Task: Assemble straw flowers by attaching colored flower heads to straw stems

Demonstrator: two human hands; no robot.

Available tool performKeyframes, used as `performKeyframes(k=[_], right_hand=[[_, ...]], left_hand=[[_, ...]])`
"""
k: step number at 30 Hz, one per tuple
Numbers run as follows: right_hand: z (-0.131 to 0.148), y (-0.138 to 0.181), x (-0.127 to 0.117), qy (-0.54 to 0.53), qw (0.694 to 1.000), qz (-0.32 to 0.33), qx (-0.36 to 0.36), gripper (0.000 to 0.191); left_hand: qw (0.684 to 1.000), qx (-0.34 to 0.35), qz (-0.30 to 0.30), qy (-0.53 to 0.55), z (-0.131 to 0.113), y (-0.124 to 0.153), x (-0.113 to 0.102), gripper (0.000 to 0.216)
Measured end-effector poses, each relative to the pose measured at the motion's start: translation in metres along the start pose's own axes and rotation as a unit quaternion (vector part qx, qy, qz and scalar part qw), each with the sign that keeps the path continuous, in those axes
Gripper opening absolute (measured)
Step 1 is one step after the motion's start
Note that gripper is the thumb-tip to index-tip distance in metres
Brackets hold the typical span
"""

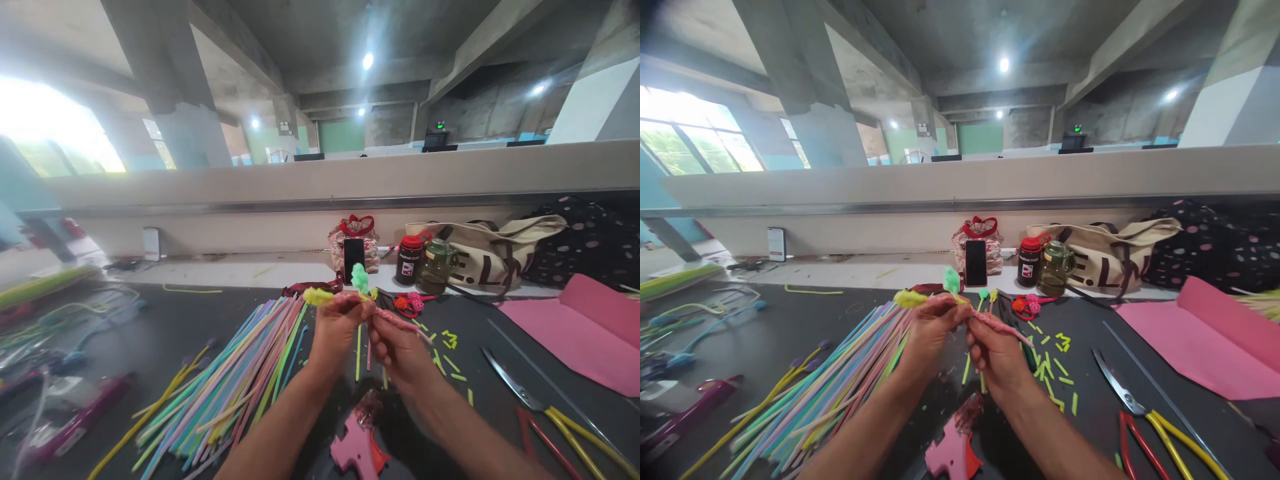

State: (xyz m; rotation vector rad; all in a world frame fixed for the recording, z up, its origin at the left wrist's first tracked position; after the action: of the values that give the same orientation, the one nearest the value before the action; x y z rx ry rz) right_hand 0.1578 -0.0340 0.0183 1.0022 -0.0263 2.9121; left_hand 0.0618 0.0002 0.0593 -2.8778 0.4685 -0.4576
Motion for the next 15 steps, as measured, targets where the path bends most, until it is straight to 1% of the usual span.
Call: performKeyframes(k=[3,5,8,11,13,14,15], right_hand=[[-0.002,0.001,0.002,-0.007,1.0,-0.012,0.022,0.027],[0.001,0.001,0.003,0.015,1.0,-0.017,0.016,0.028],[0.003,0.002,0.004,0.046,0.999,-0.029,0.005,0.027],[0.002,0.005,0.007,0.059,0.998,-0.026,0.019,0.026],[0.003,0.007,0.008,0.109,0.994,-0.016,0.019,0.022],[0.005,0.008,0.008,0.157,0.987,-0.013,0.002,0.02],[0.009,0.009,0.008,0.221,0.975,-0.012,-0.031,0.019]], left_hand=[[0.992,0.061,-0.035,-0.108,0.003,0.0,-0.003,0.011],[0.98,0.085,-0.038,-0.176,0.003,0.0,-0.004,0.009],[0.966,0.11,-0.037,-0.231,0.002,0.0,-0.006,0.007],[0.947,0.131,-0.056,-0.287,0.002,-0.002,-0.009,0.008],[0.935,0.144,-0.061,-0.318,0.003,-0.004,-0.012,0.008],[0.933,0.148,-0.062,-0.323,0.003,-0.005,-0.013,0.008],[0.933,0.145,-0.062,-0.324,0.004,-0.006,-0.014,0.007]])
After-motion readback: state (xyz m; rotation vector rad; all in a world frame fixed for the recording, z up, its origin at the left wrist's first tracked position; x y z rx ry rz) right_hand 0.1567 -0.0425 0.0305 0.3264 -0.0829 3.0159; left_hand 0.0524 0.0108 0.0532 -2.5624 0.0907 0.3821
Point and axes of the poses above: each hand's wrist, its own y-axis away from the middle knuckle, its own x-axis out of the palm, z = x × y, the point moved 1 cm from there along -y, towards the middle knuckle, and after that the axes turned 1 degree about -x, right-handed, at the moved point
